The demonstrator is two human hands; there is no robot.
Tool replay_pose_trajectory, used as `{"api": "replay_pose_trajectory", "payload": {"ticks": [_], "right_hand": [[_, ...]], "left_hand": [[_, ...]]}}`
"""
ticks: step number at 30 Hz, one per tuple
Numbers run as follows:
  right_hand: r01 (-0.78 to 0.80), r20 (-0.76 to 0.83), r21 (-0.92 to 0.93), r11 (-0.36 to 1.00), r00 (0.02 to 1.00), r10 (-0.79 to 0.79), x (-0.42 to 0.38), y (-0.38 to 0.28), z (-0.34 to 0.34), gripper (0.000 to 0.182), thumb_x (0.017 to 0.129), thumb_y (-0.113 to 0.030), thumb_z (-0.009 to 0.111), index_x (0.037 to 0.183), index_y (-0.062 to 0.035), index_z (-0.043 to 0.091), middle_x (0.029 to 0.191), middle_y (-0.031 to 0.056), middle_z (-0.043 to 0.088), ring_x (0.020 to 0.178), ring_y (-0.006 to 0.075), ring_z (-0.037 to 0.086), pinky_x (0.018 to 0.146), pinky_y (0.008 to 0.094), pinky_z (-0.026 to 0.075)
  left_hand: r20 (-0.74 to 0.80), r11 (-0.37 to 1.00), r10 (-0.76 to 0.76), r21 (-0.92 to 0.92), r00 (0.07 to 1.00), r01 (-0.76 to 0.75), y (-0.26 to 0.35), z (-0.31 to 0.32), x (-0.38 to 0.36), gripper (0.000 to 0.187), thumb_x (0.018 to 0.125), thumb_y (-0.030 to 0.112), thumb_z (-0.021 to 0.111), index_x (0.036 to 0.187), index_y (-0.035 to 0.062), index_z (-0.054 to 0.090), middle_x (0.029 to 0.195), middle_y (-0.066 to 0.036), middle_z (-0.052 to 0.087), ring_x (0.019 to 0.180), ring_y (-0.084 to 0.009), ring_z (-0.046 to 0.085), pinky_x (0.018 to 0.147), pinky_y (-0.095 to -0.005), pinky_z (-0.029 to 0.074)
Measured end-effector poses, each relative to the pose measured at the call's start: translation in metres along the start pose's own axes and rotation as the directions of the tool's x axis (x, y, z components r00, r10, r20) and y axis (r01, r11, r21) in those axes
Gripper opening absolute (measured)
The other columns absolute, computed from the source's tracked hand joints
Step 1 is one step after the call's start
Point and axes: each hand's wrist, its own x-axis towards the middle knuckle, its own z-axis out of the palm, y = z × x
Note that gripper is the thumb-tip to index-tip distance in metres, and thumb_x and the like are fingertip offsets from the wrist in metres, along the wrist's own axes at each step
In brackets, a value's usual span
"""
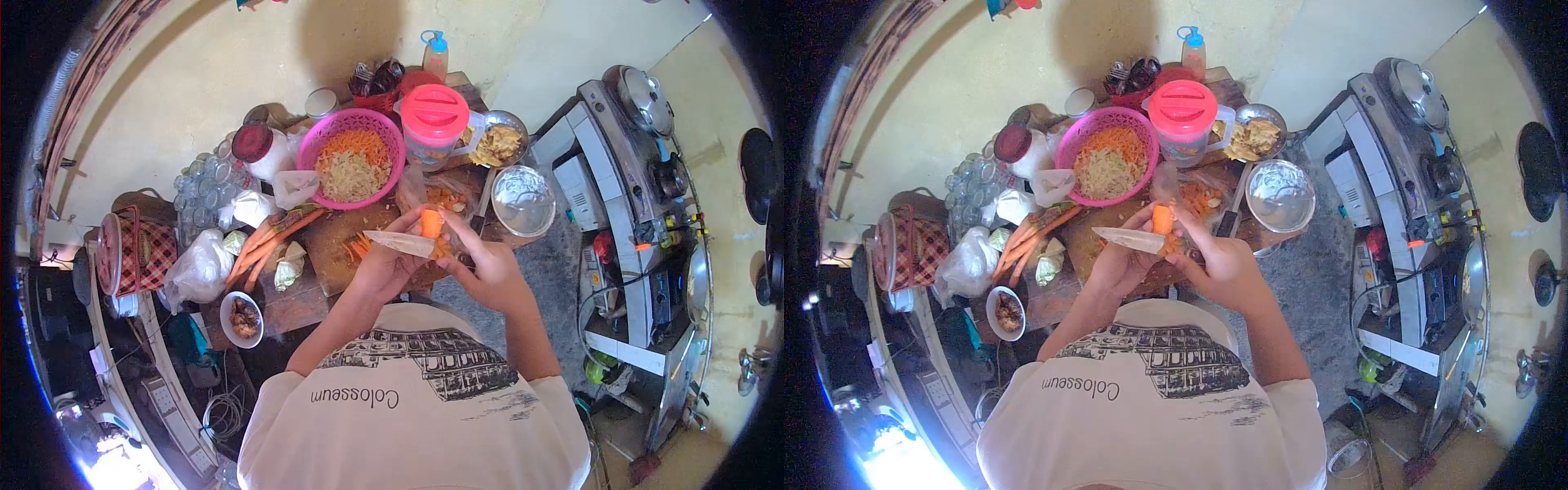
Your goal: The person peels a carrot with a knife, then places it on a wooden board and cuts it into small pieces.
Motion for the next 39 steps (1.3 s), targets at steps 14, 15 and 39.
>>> {"api": "replay_pose_trajectory", "payload": {"ticks": [14,15,39], "right_hand": [[0.101,-0.145,-0.215,0.971,0.980,-0.133,0.001,0.002,0.008,0.058,0.076,-0.022,0.070,0.129,-0.0124,0.049,0.052,0.0081,0.051,0.045,0.0242,0.054,0.047,0.0344,0.041],[0.111,-0.155,-0.229,0.967,0.977,-0.149,0.002,0.002,0.008,0.057,0.076,-0.022,0.071,0.128,-0.0123,0.050,0.052,0.0080,0.050,0.045,0.0240,0.054,0.046,0.0345,0.040],[-0.334,-0.315,-0.008,0.942,0.895,0.315,0.017,0.056,0.021,0.035,0.091,-0.036,0.051,0.116,-0.0125,0.055,0.067,0.0151,0.061,0.060,0.0302,0.062,0.053,0.0394,0.045]], "left_hand": [[-0.030,0.986,0.015,-0.163,0.999,-0.019,-0.005,-0.006,-0.005,0.046,0.090,0.005,0.050,0.133,0.0013,0.035,0.119,-0.012,0.054,0.100,-0.0204,0.061,0.085,-0.0367,0.055],[-0.051,0.988,0.003,-0.157,0.999,-0.011,-0.005,-0.006,-0.006,0.045,0.091,0.006,0.050,0.133,0.0013,0.035,0.118,-0.012,0.055,0.099,-0.0202,0.061,0.084,-0.0364,0.055],[-0.117,0.993,-0.111,-0.042,0.987,0.107,-0.018,0.005,-0.009,0.041,0.094,0.018,0.048,0.131,0.0051,0.037,0.121,-0.012,0.053,0.103,-0.0236,0.059,0.084,-0.0344,0.053]]}}
